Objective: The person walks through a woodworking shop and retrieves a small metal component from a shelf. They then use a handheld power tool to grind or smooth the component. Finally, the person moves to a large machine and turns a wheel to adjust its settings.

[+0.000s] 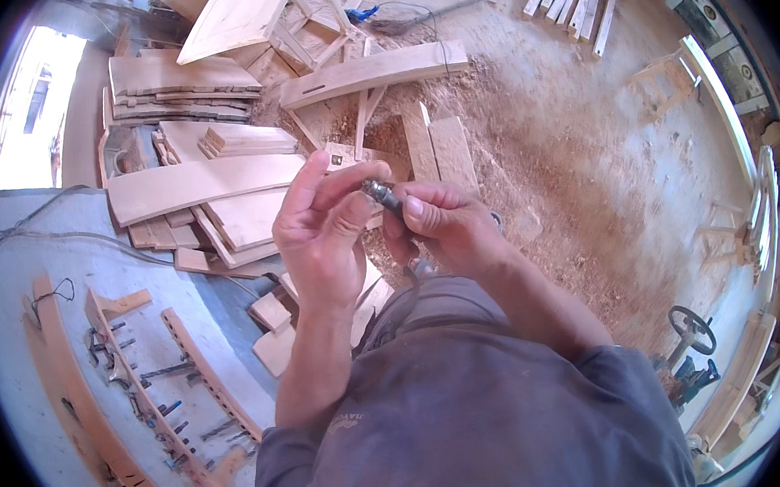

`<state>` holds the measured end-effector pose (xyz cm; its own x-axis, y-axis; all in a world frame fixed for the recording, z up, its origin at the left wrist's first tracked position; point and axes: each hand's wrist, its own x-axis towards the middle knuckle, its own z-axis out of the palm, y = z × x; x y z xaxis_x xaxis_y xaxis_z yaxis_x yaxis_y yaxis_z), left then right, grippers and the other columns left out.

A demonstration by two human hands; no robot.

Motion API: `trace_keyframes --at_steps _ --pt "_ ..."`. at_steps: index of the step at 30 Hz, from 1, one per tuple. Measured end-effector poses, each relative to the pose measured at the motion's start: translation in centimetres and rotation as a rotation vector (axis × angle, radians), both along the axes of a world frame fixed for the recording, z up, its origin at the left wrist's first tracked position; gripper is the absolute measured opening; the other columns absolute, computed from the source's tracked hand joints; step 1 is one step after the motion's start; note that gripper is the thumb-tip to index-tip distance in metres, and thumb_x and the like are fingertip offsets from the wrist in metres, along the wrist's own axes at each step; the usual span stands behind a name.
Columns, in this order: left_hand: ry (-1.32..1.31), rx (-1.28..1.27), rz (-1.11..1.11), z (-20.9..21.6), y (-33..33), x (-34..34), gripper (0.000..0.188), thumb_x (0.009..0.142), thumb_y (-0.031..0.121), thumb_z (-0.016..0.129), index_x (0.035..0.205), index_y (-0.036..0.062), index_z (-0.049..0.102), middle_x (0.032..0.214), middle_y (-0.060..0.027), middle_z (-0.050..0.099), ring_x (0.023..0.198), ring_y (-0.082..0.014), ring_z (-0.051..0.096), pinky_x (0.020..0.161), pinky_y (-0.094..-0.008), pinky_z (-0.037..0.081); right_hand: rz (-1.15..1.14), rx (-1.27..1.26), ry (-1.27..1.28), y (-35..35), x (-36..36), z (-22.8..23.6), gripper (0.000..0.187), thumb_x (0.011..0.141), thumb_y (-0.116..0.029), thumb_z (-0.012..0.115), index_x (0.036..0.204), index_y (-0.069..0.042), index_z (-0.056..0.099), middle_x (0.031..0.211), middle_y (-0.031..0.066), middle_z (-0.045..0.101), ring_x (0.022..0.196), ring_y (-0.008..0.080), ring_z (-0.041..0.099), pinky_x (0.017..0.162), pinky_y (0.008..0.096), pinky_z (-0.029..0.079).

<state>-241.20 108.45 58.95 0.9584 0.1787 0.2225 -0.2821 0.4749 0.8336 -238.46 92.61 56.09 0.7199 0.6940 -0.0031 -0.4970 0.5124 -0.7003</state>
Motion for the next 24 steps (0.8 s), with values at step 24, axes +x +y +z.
trace_keyframes --at_steps 24 --pt "0.286 -0.064 -0.081 -0.8 -8.8 1.3 0.050 0.087 -0.007 0.068 0.131 -0.0058 0.046 0.106 -0.0232 0.068 0.093 -0.0233 0.069 0.083 -0.0322 0.056 -0.144 0.119 0.251 -7.6 -1.1 -2.1 0.032 0.096 -0.030 0.061 0.091 0.002 0.063 0.079 0.0106 0.062 0.069 0.0209 0.060 0.064 0.0325 0.048"
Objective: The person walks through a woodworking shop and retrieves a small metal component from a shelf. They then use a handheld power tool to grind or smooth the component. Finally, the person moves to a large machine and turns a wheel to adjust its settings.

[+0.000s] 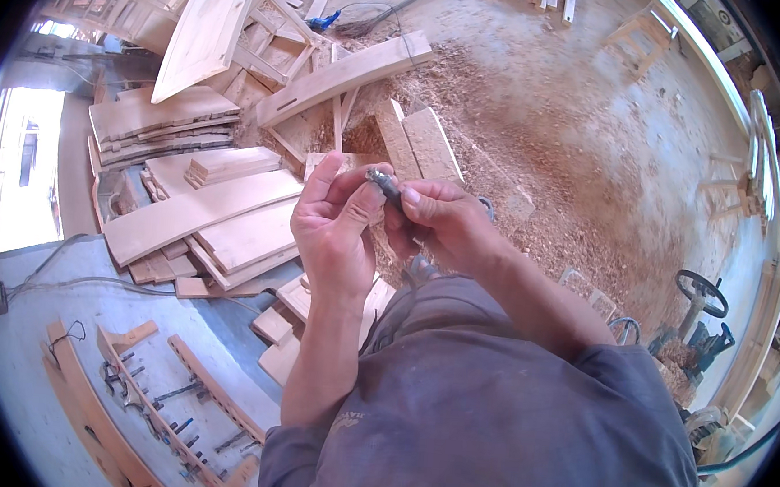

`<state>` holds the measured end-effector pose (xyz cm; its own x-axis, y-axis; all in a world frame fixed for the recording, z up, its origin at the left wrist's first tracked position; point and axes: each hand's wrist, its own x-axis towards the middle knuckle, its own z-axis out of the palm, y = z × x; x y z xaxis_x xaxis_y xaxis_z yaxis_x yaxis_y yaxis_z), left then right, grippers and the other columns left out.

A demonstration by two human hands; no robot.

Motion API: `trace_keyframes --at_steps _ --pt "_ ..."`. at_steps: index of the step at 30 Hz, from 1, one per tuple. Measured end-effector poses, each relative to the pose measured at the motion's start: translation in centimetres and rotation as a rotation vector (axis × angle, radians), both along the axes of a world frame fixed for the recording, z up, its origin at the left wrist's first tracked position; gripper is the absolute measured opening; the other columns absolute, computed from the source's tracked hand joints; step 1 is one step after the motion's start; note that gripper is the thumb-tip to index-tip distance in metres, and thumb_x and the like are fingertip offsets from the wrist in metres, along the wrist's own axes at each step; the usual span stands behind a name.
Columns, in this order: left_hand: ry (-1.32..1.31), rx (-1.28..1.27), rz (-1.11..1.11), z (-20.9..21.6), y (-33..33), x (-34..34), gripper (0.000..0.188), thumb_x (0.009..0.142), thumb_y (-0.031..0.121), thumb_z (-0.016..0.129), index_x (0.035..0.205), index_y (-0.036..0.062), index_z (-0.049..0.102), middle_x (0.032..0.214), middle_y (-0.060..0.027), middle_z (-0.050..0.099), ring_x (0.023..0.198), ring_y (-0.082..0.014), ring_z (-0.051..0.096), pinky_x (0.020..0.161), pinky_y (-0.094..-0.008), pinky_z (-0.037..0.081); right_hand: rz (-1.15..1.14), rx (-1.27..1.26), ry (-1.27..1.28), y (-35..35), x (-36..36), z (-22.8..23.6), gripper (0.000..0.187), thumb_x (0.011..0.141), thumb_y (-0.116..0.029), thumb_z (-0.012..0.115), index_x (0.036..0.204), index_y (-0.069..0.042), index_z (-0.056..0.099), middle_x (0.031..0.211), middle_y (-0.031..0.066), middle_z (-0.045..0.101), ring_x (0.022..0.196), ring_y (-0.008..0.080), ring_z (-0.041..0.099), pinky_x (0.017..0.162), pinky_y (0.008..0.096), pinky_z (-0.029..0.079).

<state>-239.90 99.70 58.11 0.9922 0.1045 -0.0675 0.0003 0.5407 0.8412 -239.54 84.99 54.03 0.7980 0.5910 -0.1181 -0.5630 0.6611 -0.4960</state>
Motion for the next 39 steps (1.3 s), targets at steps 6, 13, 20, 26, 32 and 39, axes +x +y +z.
trace_keyframes --at_steps 6,13,20,26,32,39 --pt "0.038 -0.020 -0.009 -0.4 -0.3 -0.1 0.050 0.087 -0.008 0.067 0.131 -0.0073 0.044 0.104 -0.0232 0.068 0.091 -0.0237 0.069 0.083 -0.0329 0.056 -0.034 -0.016 0.014 -0.1 -0.6 -0.1 0.031 0.098 -0.029 0.058 0.090 0.001 0.063 0.079 0.0104 0.062 0.068 0.0204 0.059 0.063 0.0326 0.047" --pt "0.039 -0.024 -0.023 -0.5 -0.5 -0.7 0.050 0.087 -0.008 0.067 0.131 -0.0076 0.043 0.102 -0.0217 0.069 0.090 -0.0230 0.069 0.083 -0.0323 0.056 -0.053 -0.057 -0.003 -0.2 -1.5 -0.3 0.031 0.100 -0.028 0.055 0.091 0.000 0.063 0.079 0.0091 0.062 0.067 0.0187 0.059 0.062 0.0322 0.047" --pt "0.051 -0.020 -0.016 -0.8 0.1 -1.6 0.056 0.087 -0.008 0.068 0.134 -0.0093 0.039 0.103 -0.0220 0.069 0.090 -0.0225 0.069 0.082 -0.0313 0.057 -0.057 -0.080 -0.004 0.3 -2.4 -0.3 0.030 0.099 -0.028 0.056 0.091 0.000 0.064 0.079 0.0092 0.063 0.069 0.0189 0.061 0.063 0.0322 0.048" --pt "0.078 -0.003 0.001 -1.0 0.4 -2.1 0.058 0.087 -0.007 0.068 0.136 -0.0104 0.037 0.104 -0.0234 0.068 0.091 -0.0231 0.069 0.083 -0.0314 0.057 -0.065 -0.093 0.019 0.8 -3.0 -0.5 0.028 0.100 -0.027 0.056 0.093 -0.001 0.064 0.079 0.0095 0.063 0.069 0.0190 0.061 0.063 0.0326 0.048" --pt "0.105 0.012 0.022 -0.9 0.7 -2.2 0.057 0.087 -0.007 0.067 0.136 -0.0100 0.038 0.105 -0.0229 0.068 0.086 -0.0220 0.069 0.078 -0.0301 0.057 -0.088 -0.107 0.047 1.5 -3.2 -0.3 0.029 0.102 -0.028 0.051 0.090 -0.003 0.061 0.074 0.0093 0.063 0.064 0.0185 0.059 0.059 0.0308 0.044" --pt "0.128 -0.021 -0.087 -1.4 0.9 -2.5 0.051 0.088 -0.005 0.067 0.134 -0.0058 0.045 0.104 -0.0207 0.069 0.067 -0.0178 0.066 0.048 -0.0283 0.055 -0.032 0.144 0.053 1.9 -3.1 -1.5 0.034 0.099 -0.035 0.053 0.090 -0.003 0.060 0.072 0.0119 0.063 0.063 0.0223 0.060 0.057 0.0317 0.045"
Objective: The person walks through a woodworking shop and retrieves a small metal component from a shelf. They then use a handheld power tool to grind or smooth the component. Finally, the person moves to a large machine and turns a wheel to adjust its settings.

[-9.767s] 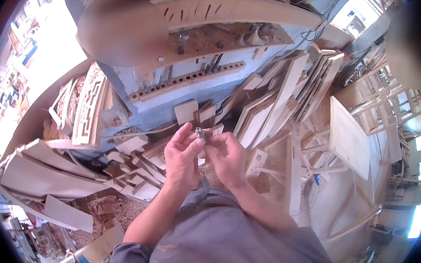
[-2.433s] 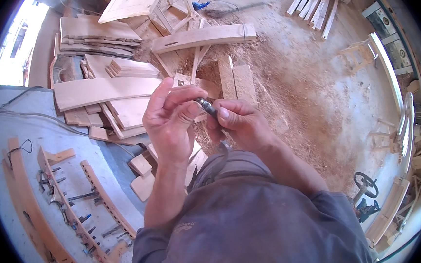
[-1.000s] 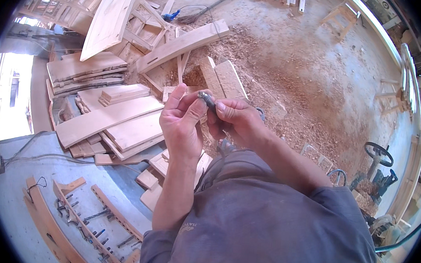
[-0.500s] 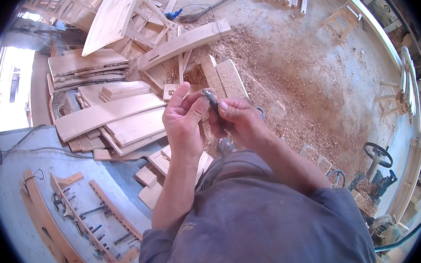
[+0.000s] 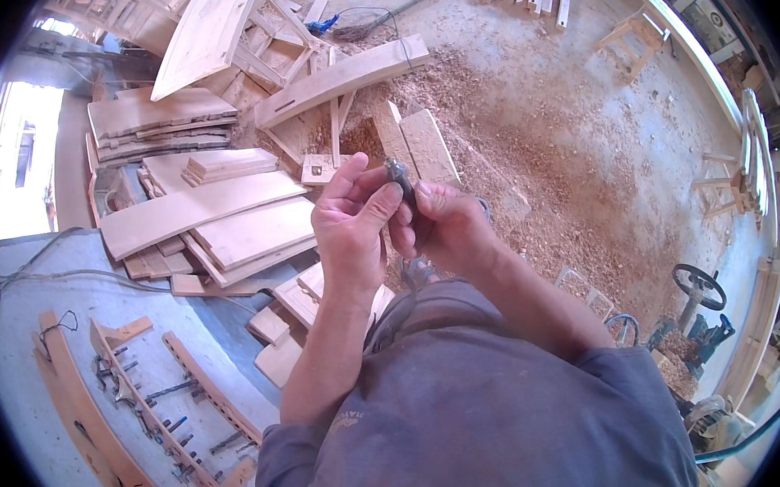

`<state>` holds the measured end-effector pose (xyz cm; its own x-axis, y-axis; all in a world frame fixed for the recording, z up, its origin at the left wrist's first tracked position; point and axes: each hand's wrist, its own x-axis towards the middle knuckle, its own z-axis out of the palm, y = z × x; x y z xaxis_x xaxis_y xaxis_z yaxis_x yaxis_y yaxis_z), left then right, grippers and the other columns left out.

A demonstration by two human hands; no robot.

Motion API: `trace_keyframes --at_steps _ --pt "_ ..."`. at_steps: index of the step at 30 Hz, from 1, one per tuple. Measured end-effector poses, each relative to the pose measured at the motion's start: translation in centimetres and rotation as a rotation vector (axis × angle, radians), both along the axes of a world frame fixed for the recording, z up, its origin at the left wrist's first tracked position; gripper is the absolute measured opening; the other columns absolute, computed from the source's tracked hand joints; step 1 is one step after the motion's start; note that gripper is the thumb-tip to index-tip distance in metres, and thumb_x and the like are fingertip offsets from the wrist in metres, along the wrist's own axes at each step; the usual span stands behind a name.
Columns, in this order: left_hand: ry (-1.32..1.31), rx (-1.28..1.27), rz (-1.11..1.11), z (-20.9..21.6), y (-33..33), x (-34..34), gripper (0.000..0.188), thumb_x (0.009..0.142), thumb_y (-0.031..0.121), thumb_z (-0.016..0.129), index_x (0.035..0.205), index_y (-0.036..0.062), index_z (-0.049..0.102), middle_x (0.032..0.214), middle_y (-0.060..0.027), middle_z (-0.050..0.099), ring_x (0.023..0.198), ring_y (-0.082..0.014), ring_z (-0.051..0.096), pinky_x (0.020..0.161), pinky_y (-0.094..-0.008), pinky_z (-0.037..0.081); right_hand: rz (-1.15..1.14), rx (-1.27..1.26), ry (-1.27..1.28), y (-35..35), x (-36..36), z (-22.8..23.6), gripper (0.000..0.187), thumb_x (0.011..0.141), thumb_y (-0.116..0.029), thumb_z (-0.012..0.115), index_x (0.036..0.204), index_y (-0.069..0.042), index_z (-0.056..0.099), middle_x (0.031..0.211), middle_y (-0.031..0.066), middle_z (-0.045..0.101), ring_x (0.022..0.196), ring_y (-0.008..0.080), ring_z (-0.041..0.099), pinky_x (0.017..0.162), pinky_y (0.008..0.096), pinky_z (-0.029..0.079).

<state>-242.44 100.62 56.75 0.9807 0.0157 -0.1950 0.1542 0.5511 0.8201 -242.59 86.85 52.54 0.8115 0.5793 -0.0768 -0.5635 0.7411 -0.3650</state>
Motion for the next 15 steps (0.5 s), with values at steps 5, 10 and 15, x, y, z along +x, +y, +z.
trace_keyframes --at_steps 5,10,15 --pt "0.041 -0.032 -0.059 1.1 -0.4 -0.1 0.052 0.088 -0.003 0.068 0.134 -0.0048 0.045 0.098 -0.0198 0.070 0.059 -0.0175 0.064 0.036 -0.0302 0.052 0.042 0.203 -0.026 0.5 0.2 -0.6 0.035 0.097 -0.037 0.054 0.091 -0.003 0.060 0.077 0.0105 0.062 0.066 0.0237 0.062 0.057 0.0326 0.046" --pt "0.037 0.027 -0.004 0.9 -0.4 0.2 0.056 0.087 -0.002 0.070 0.136 -0.0054 0.043 0.095 -0.0193 0.070 0.054 -0.0161 0.063 0.035 -0.0288 0.051 0.062 0.223 -0.050 0.6 0.5 -0.9 0.035 0.097 -0.037 0.054 0.096 -0.003 0.060 0.081 0.0097 0.062 0.067 0.0239 0.062 0.060 0.0326 0.046" --pt "0.047 0.080 0.019 1.0 -0.4 0.3 0.064 0.084 -0.001 0.073 0.138 -0.0075 0.039 0.094 -0.0186 0.070 0.053 -0.0144 0.061 0.034 -0.0275 0.049 0.071 0.201 -0.014 0.8 0.5 -1.5 0.033 0.098 -0.035 0.054 0.102 -0.004 0.058 0.082 0.0100 0.063 0.067 0.0240 0.062 0.064 0.0335 0.047"
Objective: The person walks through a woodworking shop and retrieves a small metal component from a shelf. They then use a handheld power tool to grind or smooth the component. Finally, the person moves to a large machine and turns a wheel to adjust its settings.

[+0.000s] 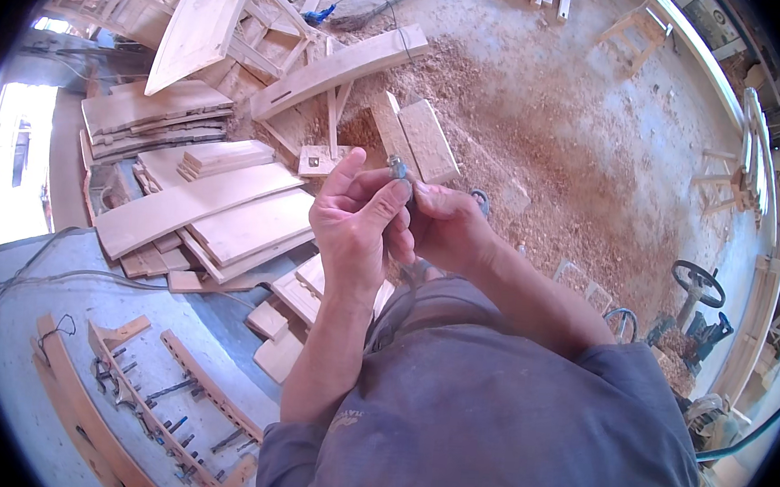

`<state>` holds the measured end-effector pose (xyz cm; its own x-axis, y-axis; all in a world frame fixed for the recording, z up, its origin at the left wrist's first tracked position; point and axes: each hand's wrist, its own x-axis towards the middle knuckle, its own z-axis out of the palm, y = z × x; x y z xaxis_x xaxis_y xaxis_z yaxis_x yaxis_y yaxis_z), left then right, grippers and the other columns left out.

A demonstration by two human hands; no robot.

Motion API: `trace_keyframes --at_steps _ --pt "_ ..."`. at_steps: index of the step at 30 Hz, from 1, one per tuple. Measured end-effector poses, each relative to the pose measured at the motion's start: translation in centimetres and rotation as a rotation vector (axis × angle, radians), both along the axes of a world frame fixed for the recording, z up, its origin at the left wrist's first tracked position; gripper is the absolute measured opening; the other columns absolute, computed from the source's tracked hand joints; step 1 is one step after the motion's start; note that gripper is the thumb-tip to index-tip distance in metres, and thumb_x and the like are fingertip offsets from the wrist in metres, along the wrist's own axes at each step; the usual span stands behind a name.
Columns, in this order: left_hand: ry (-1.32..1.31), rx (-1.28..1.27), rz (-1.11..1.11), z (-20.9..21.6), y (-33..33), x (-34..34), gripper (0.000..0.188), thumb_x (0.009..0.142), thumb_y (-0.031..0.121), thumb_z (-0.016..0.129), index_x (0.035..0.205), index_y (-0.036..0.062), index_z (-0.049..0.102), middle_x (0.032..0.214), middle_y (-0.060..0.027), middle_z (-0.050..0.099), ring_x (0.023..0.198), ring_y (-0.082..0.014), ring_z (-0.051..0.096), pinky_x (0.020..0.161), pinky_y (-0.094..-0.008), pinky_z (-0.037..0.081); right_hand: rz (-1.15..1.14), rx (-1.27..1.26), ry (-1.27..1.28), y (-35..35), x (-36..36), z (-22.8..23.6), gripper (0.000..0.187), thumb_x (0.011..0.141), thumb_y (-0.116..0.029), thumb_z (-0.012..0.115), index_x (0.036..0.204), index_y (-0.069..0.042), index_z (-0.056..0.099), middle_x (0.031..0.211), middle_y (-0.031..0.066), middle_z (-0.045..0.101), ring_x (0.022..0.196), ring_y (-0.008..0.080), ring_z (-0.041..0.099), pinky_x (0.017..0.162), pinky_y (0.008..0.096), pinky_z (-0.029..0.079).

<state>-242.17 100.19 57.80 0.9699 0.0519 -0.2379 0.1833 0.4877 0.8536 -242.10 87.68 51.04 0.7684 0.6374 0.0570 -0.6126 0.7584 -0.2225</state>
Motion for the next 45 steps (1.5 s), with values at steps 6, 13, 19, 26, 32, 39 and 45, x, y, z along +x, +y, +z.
trace_keyframes --at_steps 6,13,19,26,32,39,45 --pt "-0.003 0.017 -0.006 -0.4 0.0 0.3 0.068 0.083 -0.001 0.074 0.140 -0.0094 0.037 0.093 -0.0184 0.069 0.051 -0.0131 0.060 0.032 -0.0260 0.046 -0.011 -0.017 0.003 0.1 0.3 -0.3 0.033 0.098 -0.036 0.052 0.100 -0.003 0.058 0.079 0.0123 0.063 0.067 0.0250 0.062 0.065 0.0342 0.046" --pt "0.013 0.054 0.002 -0.2 -0.7 1.0 0.069 0.083 -0.001 0.074 0.139 -0.0113 0.036 0.090 -0.0165 0.068 0.047 -0.0120 0.057 0.031 -0.0250 0.043 -0.058 -0.101 -0.003 -0.5 0.5 0.2 0.040 0.099 -0.041 0.049 0.097 -0.003 0.060 0.076 0.0136 0.062 0.065 0.0249 0.060 0.064 0.0344 0.046" --pt "0.022 0.049 -0.013 -0.3 -1.3 1.3 0.068 0.082 -0.002 0.075 0.138 -0.0119 0.037 0.088 -0.0140 0.066 0.046 -0.0112 0.056 0.031 -0.0245 0.042 -0.088 -0.130 0.014 -1.0 0.4 0.0 0.041 0.099 -0.041 0.048 0.097 -0.003 0.061 0.076 0.0136 0.062 0.065 0.0246 0.060 0.061 0.0338 0.045" --pt "0.030 0.029 -0.041 -0.8 -1.7 1.8 0.068 0.082 -0.003 0.075 0.138 -0.0110 0.038 0.089 -0.0125 0.065 0.048 -0.0102 0.057 0.032 -0.0232 0.041 -0.130 -0.150 0.071 -1.3 0.3 0.2 0.039 0.099 -0.039 0.050 0.102 -0.002 0.060 0.078 0.0132 0.063 0.066 0.0247 0.061 0.061 0.0345 0.047" --pt "0.091 0.040 -0.135 -1.8 -4.0 2.4 0.064 0.081 -0.003 0.074 0.136 -0.0087 0.042 0.086 -0.0083 0.063 0.046 -0.0089 0.052 0.033 -0.0233 0.041 -0.222 -0.243 0.134 -3.6 -0.6 -0.1 0.038 0.100 -0.037 0.051 0.107 -0.001 0.062 0.080 0.0094 0.063 0.067 0.0196 0.061 0.056 0.0301 0.046" --pt "0.180 -0.026 -0.313 -2.8 -8.8 3.4 0.024 0.091 0.012 0.068 0.109 0.0011 0.057 0.067 -0.0019 0.054 0.044 -0.0091 0.047 0.034 -0.0239 0.036 -0.327 -0.277 0.287 -7.7 -0.7 -2.1 0.032 0.097 -0.035 0.057 0.090 -0.004 0.061 0.076 0.0057 0.059 0.065 0.0183 0.059 0.053 0.0301 0.046" --pt "0.129 0.005 -0.294 -3.6 -14.1 7.3 0.009 0.097 0.013 0.058 0.095 0.0047 0.062 0.081 -0.0031 0.064 0.065 -0.0101 0.058 0.053 -0.0221 0.046 -0.320 -0.344 0.166 -12.4 3.8 -4.3 0.033 0.095 -0.043 0.058 0.090 -0.011 0.060 0.076 0.0028 0.059 0.066 0.0142 0.057 0.056 0.0296 0.043"
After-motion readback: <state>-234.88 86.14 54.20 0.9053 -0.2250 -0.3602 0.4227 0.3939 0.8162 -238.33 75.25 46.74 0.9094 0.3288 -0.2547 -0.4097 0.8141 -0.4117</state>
